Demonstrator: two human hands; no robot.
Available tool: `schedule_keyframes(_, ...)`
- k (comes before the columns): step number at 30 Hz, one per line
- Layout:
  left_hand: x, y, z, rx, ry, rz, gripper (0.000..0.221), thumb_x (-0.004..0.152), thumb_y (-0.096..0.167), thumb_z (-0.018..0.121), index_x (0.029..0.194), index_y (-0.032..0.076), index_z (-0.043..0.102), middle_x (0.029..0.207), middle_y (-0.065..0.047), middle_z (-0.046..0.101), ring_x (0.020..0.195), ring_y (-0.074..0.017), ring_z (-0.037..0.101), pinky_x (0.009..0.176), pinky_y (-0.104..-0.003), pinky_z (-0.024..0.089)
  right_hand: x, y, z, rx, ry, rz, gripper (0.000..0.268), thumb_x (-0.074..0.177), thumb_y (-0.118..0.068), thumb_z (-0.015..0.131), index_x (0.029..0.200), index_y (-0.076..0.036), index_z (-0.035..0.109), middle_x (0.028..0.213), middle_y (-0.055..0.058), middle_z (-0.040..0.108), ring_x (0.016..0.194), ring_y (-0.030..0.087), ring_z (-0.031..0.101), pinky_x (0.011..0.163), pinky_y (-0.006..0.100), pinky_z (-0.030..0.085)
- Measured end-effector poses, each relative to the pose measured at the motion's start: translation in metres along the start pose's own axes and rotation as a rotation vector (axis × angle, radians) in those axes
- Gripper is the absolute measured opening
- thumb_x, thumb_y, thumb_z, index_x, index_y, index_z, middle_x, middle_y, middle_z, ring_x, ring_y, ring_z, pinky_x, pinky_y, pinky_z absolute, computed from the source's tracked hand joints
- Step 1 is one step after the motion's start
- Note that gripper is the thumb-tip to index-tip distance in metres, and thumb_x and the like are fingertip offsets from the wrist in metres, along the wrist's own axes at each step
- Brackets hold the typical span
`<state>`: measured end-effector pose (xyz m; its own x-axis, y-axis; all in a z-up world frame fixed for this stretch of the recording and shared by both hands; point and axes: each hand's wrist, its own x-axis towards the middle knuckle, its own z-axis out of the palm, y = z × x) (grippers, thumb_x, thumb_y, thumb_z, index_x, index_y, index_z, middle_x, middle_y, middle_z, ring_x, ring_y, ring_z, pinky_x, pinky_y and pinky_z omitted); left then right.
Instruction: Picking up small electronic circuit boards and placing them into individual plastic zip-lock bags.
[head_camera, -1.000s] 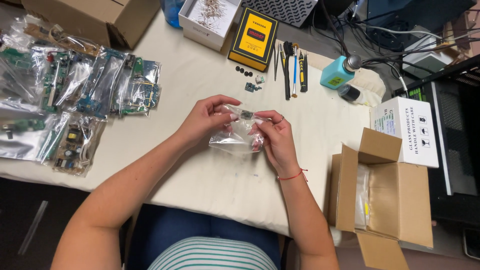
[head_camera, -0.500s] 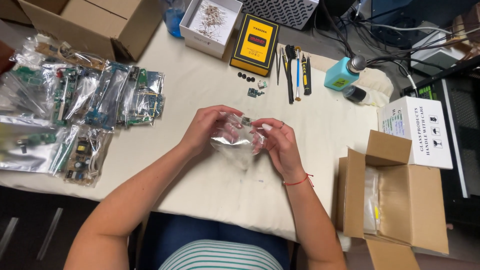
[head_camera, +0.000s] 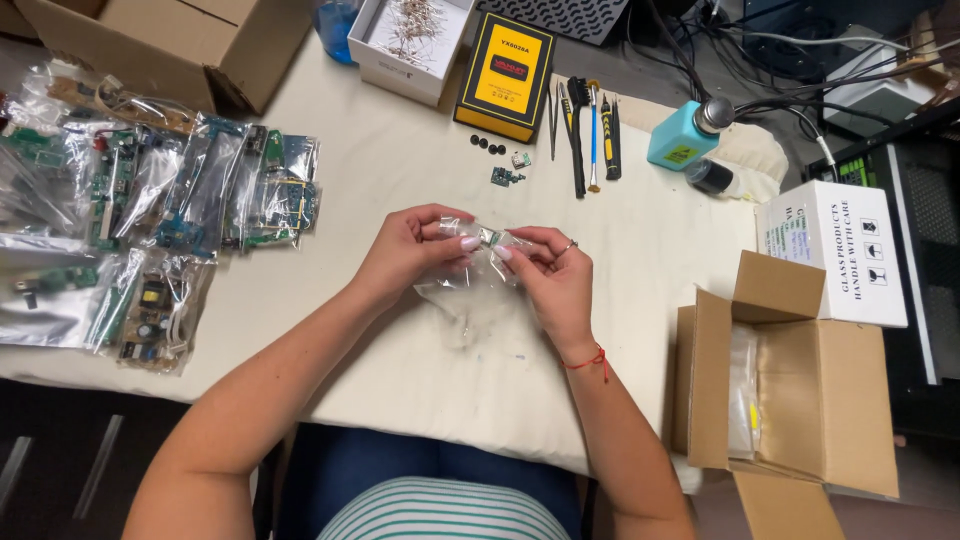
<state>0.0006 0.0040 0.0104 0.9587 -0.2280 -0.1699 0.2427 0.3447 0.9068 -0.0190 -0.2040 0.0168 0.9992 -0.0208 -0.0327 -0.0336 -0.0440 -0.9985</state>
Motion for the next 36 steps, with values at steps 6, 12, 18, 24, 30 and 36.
schedule_keyframes(6,-0.003,0.004,0.004,-0.061,0.009,-0.071,0.027,0.089,0.006,0.077,0.11,-0.008,0.069,0.089,-0.017,0.077,0.073,-0.0232,0.078,0.068,-0.034,0.069,0.001,-0.004,0.003,-0.02,0.034,-0.015,0.031,0.087,-0.003,0.082,0.115,-0.003,0.071,0.092,0.014,0.079,0.077,0.013,0.074,0.076,0.026,0.066)
schedule_keyframes(12,0.0,0.003,-0.002,-0.073,-0.028,-0.042,0.019,0.092,0.008,0.074,0.106,-0.005,0.071,0.092,-0.02,0.077,0.076,-0.0249,0.079,0.071,-0.038,0.068,0.004,-0.006,0.002,0.164,0.076,0.003,0.025,0.087,-0.002,0.08,0.11,0.0,0.07,0.096,0.015,0.079,0.08,0.017,0.076,0.077,0.028,0.067)
schedule_keyframes(18,0.0,0.001,-0.003,-0.102,-0.035,-0.045,0.023,0.095,0.013,0.072,0.112,-0.003,0.069,0.09,-0.017,0.076,0.076,-0.0244,0.078,0.067,-0.036,0.067,0.001,-0.016,0.002,0.196,-0.002,0.011,0.015,0.098,-0.004,0.067,0.11,0.0,0.06,0.088,0.019,0.074,0.071,0.019,0.074,0.06,0.026,0.066)
schedule_keyframes(24,0.006,-0.011,-0.011,0.039,-0.013,-0.005,0.027,0.092,0.017,0.079,0.11,-0.002,0.072,0.086,-0.012,0.076,0.074,-0.0139,0.075,0.067,-0.026,0.065,0.004,-0.009,-0.002,0.124,-0.026,-0.054,0.016,0.097,-0.004,0.07,0.109,0.001,0.06,0.088,0.017,0.074,0.073,0.016,0.074,0.06,0.025,0.067)
schedule_keyframes(30,0.0,0.007,-0.003,0.048,0.0,0.024,0.022,0.095,0.015,0.074,0.11,-0.001,0.073,0.086,-0.014,0.076,0.071,-0.0173,0.075,0.062,-0.026,0.064,0.001,-0.023,-0.006,0.09,-0.091,-0.032,0.03,0.095,-0.003,0.072,0.123,0.003,0.064,0.096,0.019,0.076,0.079,0.014,0.074,0.069,0.024,0.066)
schedule_keyframes(36,-0.002,0.01,-0.001,0.057,-0.009,0.049,0.022,0.096,0.015,0.073,0.112,0.0,0.073,0.085,-0.013,0.075,0.071,-0.0178,0.076,0.061,-0.026,0.064,0.005,-0.01,-0.012,0.138,-0.187,0.034,0.026,0.095,-0.008,0.072,0.118,0.005,0.068,0.086,0.021,0.076,0.069,0.018,0.074,0.061,0.028,0.067)
